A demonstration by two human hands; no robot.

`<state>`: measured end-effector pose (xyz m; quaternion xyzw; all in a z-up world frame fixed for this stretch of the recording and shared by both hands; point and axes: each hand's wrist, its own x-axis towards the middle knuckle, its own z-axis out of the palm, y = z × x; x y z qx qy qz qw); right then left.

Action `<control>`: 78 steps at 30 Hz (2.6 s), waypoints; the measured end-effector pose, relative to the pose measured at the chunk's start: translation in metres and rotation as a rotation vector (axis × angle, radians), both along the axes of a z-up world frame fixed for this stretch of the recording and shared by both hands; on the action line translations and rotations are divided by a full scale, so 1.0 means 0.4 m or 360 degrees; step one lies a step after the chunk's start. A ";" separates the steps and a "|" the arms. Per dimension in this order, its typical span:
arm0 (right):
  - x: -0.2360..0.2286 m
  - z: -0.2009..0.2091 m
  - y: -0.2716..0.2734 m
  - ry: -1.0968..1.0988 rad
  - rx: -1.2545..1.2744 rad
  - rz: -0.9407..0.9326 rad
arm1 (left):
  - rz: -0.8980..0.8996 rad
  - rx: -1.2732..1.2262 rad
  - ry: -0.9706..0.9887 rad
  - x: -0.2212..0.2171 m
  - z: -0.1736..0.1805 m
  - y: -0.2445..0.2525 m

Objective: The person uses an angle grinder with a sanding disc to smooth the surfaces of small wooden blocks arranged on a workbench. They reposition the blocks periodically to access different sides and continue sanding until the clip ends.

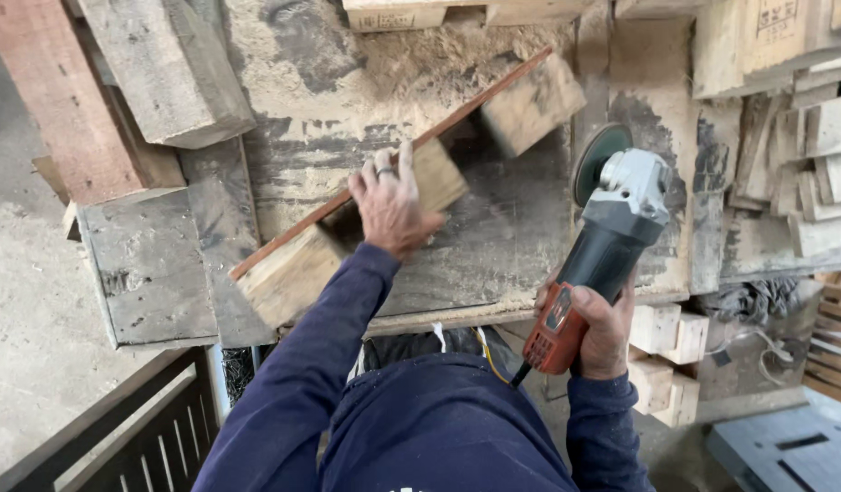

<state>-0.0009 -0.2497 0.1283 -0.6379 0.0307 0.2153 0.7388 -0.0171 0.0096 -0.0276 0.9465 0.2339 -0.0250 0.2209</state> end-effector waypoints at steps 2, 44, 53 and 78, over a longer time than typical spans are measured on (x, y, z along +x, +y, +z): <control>0.006 -0.003 -0.005 -0.0014 0.0000 -0.0053 | -0.0029 -0.0010 0.0031 0.057 -0.009 -0.002; 0.066 0.029 -0.173 0.0140 -0.0310 0.0816 | 0.0331 0.0155 -0.0013 -0.121 -0.035 -0.203; -0.032 0.005 -0.021 0.0030 -0.0374 0.0984 | 0.0208 -0.1248 -0.0738 -0.435 0.140 -0.390; -0.098 -0.080 0.151 -0.0038 -0.0230 0.1299 | 0.0178 -0.0214 -0.1243 -0.490 0.277 -0.456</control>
